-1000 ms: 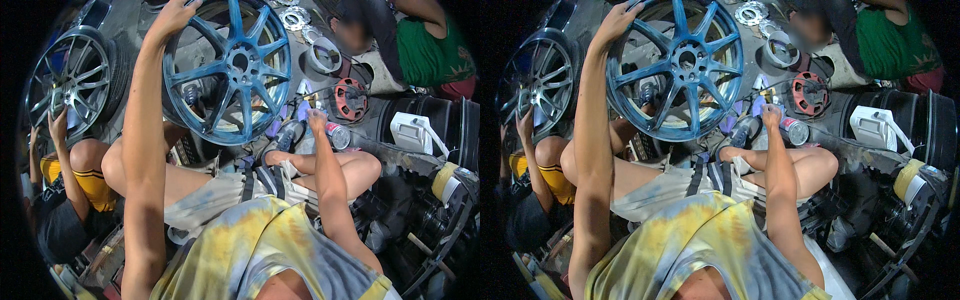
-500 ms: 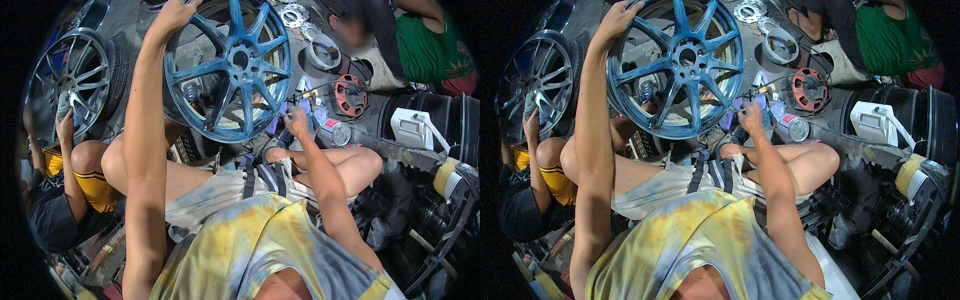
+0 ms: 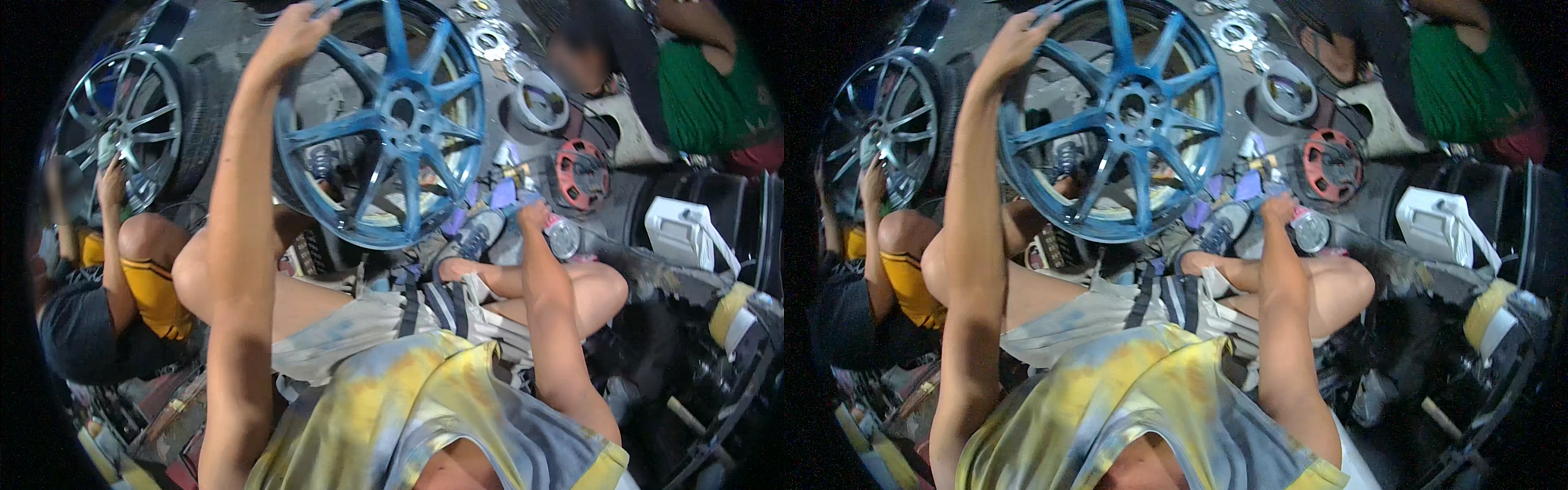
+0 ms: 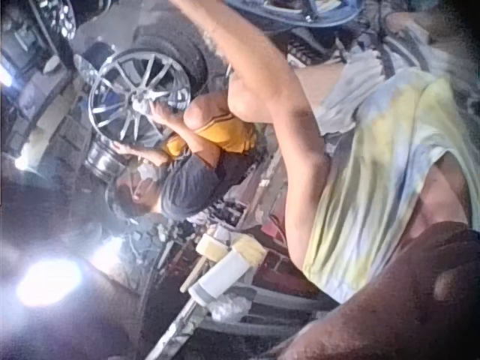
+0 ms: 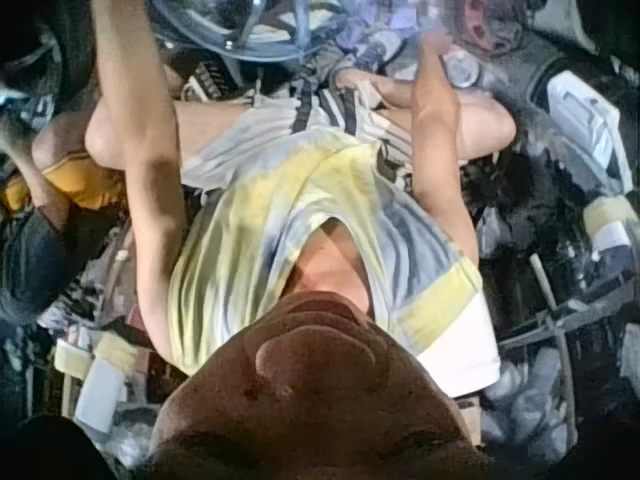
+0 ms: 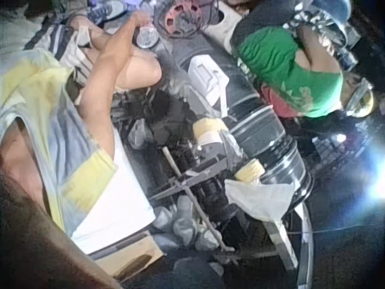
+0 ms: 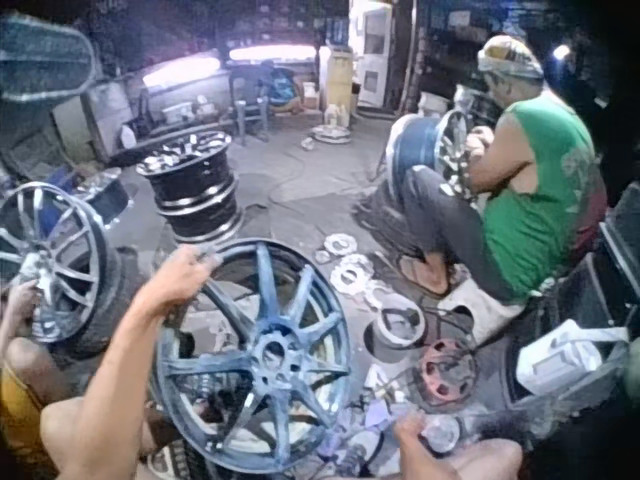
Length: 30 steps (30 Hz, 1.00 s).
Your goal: The person scrubs a blue car wheel with a purple sponge while sitting on the floor. They focus on cleaning the spokes and rim of the wheel, occasionally rotating it to reach different areas.
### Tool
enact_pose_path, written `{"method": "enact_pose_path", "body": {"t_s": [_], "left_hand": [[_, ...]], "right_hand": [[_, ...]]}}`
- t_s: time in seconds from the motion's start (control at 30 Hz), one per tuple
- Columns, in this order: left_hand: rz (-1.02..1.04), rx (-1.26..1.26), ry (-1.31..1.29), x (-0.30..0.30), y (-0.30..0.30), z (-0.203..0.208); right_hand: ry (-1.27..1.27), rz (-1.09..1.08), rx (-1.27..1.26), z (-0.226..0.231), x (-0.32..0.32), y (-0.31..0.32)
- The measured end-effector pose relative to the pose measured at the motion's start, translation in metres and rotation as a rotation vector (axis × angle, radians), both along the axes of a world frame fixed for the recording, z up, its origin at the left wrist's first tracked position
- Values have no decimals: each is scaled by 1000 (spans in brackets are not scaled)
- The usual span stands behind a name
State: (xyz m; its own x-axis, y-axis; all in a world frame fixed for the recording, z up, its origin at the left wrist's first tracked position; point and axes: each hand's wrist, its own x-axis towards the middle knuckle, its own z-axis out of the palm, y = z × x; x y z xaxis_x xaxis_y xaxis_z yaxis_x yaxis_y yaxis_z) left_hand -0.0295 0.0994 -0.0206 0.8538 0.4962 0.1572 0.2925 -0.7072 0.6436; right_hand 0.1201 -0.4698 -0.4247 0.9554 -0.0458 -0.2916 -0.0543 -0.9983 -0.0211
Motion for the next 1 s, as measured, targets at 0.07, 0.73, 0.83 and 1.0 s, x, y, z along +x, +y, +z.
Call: {"method": "enact_pose_path", "body": {"t_s": [0.07, 0.73, 0.83, 1.0], "left_hand": [[10, -48, 77, -3, 20, -11], [261, -362, -115, -22, -62, 19], [272, -330, -108, -26, -64, 19], [270, -242, -154, -18, -67, 14]], "right_hand": [[-93, 29, -27, -25, -12, 4], [-402, 521, 883, 273, -61, 119], [-239, 548, 881, 337, -122, 159], [13, 609, 1273, 358, -175, 204]]}}
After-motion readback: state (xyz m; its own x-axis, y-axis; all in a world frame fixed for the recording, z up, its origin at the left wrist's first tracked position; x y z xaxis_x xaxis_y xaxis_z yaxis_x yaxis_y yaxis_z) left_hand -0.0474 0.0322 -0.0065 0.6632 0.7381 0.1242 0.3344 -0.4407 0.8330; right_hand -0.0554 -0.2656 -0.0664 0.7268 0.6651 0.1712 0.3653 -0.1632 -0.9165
